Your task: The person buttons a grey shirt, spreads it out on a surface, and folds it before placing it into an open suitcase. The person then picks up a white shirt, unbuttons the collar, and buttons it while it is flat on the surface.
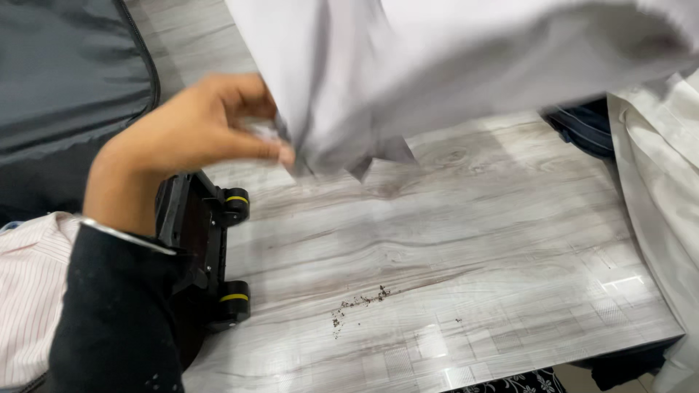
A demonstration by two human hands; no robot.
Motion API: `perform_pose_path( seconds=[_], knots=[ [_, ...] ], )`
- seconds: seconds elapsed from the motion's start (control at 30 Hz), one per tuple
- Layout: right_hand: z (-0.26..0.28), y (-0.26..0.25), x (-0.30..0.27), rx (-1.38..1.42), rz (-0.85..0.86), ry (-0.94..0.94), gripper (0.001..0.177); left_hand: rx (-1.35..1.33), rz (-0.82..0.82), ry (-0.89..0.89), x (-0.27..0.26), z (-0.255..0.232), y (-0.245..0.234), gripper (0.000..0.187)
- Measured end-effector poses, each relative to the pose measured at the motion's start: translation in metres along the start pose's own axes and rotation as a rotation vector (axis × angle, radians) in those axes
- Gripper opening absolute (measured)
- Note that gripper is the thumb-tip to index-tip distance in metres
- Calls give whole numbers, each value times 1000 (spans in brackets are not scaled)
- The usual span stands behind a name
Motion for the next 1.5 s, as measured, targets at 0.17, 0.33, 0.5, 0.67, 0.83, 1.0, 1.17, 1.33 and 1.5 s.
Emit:
perform_pose_path(
  seconds=[0.17,0.33,0.5,0.67,0.83,1.0,1.17,1.33,1.5],
  knots=[
    [-19,-10,-48,-23,7,194,28,267,51,-544,-13,22,21,52],
    [3,-47,-85,158,-193,105,26,198,26,-433,22,42,108,46],
    [168,21,-111,197,-11,-638,45,480,318,-316,-10,49,278,103],
    [103,95,-92,-133,-6,-456,73,348,246,-729,-53,127,254,115],
    [5,116,-113,-548,360,20,72,414,393,-891,-83,126,251,96],
    [52,50,-99,-322,261,-4,60,432,-51,-793,-48,147,243,51],
    [170,30,-85,319,-2,-458,58,274,-46,-610,-6,183,264,79],
    [106,109,-40,99,73,-252,71,159,8,-890,-17,225,243,90],
    [-41,159,-36,-330,265,-45,94,701,107,-1029,-58,253,230,70]
  ],
)
Point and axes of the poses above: each hand's wrist, its own x-axis towards the middle knuckle, its own y-axis out of the palm, z = x × y, the point moved 8 cm from there along x, towards the middle knuckle, and after that the axes turned 11 degrees about -y, right-handed, at the moved point
